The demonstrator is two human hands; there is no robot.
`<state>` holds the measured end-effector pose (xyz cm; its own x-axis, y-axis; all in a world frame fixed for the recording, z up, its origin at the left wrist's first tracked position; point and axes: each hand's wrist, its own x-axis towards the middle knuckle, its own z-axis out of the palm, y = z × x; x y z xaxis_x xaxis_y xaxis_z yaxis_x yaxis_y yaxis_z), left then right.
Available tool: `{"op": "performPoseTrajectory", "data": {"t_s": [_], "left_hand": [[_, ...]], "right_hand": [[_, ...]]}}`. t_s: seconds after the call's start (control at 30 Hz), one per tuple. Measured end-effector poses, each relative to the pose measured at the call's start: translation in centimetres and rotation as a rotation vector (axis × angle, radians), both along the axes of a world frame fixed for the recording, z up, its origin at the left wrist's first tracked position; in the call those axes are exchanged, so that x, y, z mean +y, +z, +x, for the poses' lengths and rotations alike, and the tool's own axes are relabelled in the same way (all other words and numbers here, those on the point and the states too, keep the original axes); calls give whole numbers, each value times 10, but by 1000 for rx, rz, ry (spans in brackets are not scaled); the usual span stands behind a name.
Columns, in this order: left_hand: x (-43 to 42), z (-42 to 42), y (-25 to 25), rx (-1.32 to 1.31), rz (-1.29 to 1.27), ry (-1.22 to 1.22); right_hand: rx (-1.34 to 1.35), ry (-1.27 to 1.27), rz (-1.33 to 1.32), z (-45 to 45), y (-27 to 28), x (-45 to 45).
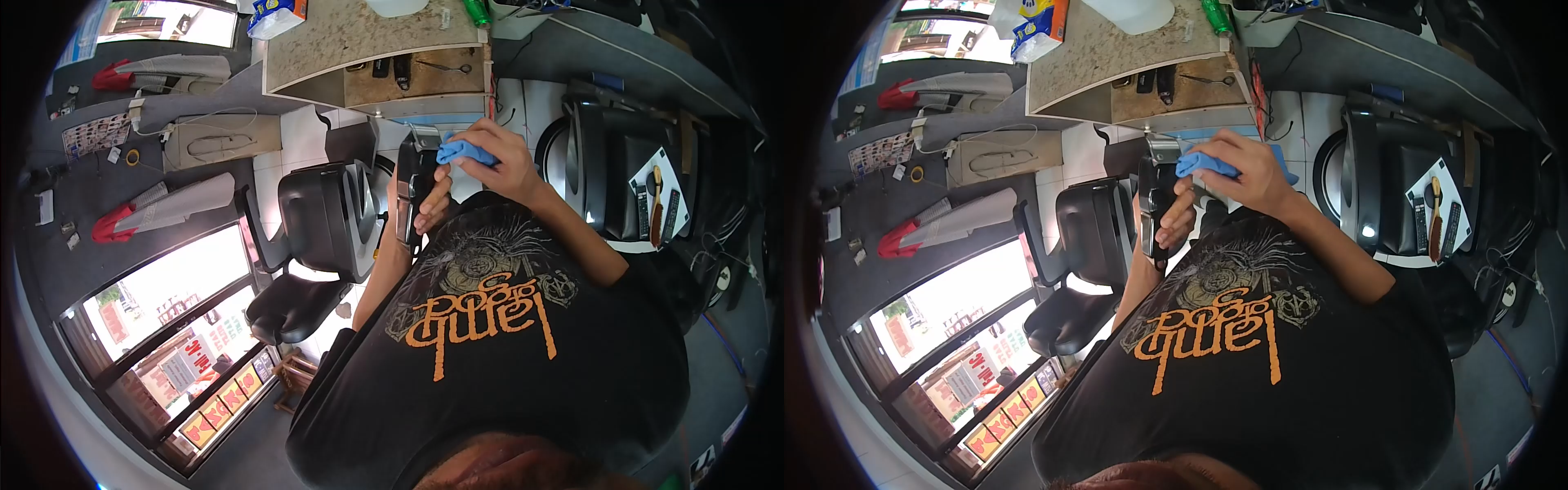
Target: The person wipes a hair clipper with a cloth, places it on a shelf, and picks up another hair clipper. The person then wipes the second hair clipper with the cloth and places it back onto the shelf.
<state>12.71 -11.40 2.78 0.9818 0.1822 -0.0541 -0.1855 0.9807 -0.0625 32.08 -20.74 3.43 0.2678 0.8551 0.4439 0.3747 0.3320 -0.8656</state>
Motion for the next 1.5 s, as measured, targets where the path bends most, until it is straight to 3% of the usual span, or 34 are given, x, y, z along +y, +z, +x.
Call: {"op": "performPoseTrajectory", "data": {"t_s": [0.1,0.3,0.4,0.5,0.63,0.73,0.83,1.03,1.07,1.17,1.27,1.37,1.5], "left_hand": [[5,1,-3,-181,-40,1],[5,0,-2,-248,-63,-28],[0,4,-1,-242,-78,-116],[-11,5,7,-93,-57,-188],[-3,1,15,34,-46,-273],[-3,-3,9,-20,-30,-308],[-6,-4,1,-107,-52,-341],[-10,6,-9,-426,-103,-306],[-10,5,-13,-441,-136,-290],[-6,1,-18,-438,-171,-264],[-5,-4,-12,-359,-139,-279],[-8,-5,-6,-264,-102,-292],[-9,-8,3,-174,-93,-240]], "right_hand": [[34,-73,-187,8,4,-3],[571,-52,-129,-6,33,2],[451,0,151,-24,39,20],[302,122,103,-31,37,28],[309,207,-305,-14,41,15],[147,175,-283,-9,39,17],[267,252,-315,-7,25,27],[1372,367,-297,1,12,35],[1443,468,-206,4,8,32],[1374,395,-116,-6,27,26],[815,406,-44,-25,37,20],[280,284,-144,-33,51,12],[424,305,-151,-27,37,22]]}}
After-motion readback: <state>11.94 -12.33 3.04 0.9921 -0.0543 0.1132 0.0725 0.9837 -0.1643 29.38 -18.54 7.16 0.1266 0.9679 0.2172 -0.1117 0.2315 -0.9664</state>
